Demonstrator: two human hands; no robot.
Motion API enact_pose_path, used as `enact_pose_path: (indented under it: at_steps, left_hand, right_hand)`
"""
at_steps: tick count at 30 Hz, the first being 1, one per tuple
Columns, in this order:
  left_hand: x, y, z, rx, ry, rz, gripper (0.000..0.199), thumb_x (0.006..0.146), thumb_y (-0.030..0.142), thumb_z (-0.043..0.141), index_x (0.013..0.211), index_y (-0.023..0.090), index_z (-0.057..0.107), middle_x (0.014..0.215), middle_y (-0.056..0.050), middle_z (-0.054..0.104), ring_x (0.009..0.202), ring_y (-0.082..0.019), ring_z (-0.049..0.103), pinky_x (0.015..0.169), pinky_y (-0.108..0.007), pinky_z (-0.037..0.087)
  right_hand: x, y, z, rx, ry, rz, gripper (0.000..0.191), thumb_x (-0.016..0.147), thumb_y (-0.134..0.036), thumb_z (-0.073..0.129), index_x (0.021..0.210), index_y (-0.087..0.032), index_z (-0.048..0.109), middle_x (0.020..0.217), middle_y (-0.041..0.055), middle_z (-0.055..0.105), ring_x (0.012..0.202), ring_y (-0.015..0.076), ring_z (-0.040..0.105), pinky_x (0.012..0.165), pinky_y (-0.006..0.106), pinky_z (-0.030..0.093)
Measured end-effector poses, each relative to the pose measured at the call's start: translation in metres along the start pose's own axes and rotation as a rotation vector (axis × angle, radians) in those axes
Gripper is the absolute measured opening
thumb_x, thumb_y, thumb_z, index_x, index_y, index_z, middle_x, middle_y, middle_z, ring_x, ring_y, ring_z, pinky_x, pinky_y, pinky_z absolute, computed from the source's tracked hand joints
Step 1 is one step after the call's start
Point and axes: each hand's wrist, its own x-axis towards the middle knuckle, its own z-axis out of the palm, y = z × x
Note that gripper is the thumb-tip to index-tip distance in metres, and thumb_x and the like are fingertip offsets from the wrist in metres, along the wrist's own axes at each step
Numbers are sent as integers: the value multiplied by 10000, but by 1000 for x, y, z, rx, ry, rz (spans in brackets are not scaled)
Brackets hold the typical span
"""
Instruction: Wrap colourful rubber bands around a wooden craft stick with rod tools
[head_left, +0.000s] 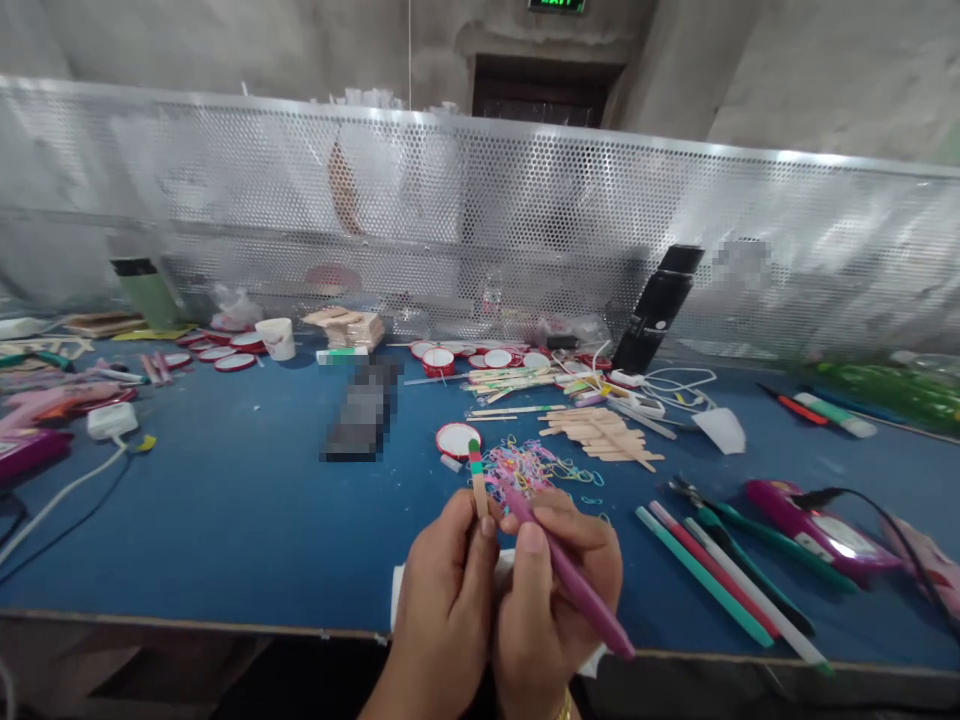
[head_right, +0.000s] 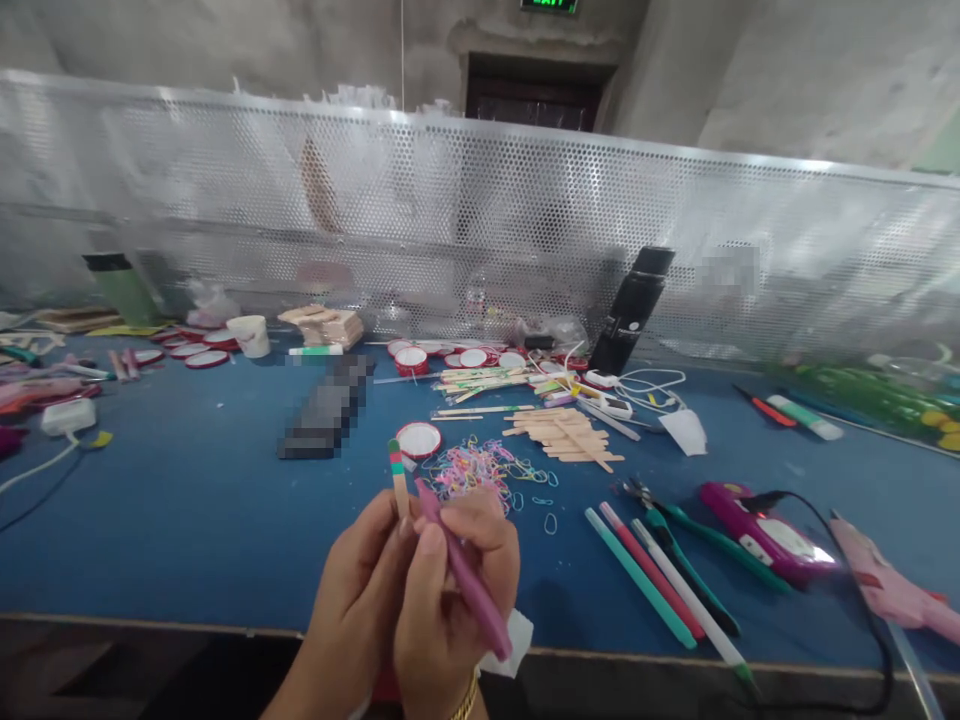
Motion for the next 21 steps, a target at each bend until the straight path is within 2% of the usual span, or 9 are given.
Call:
enact_pose_path:
  at_steps: [4,9,14,21]
  left_hand:
    - [-2,1,0,-31,14,-3,366,1098,487,474,869,218,570,814,12,602,723,-147,524,662,-254,426]
    - [-1,1,-1,-5,-10,47,335,1089,464,496,871,217,561,803,17,590,718,-150,510,651,-260,405]
    - [2,1,-1,51,10,75,351,1082,457,491,828,217,527,765,29,557,684,-146,480,623,-265,367]
    - [2,1,-2,92,31,90,332,1071,424,487,819,212,528,758,24,564,690,-152,483,631,-268,364]
  right_hand:
    - [-1,1,-1,10,-61,-90,83,974,-145,621,970,-223,591,818,-32,621,760,146,636,775,360,550]
    - [-1,3,-3,-29,-103,-138,78,968,-147,608,998,-218,621,847,-17,636,787,158,647,812,402,547]
    - [0,3,-3,-22,-47,-146,70,968,-194,612,1029,-228,607,886,-6,622,794,175,657,801,419,553]
    - [2,1,0,-21,-45,-242,96,971,-136,600,939,-224,575,819,-27,610,735,146,612,753,367,526]
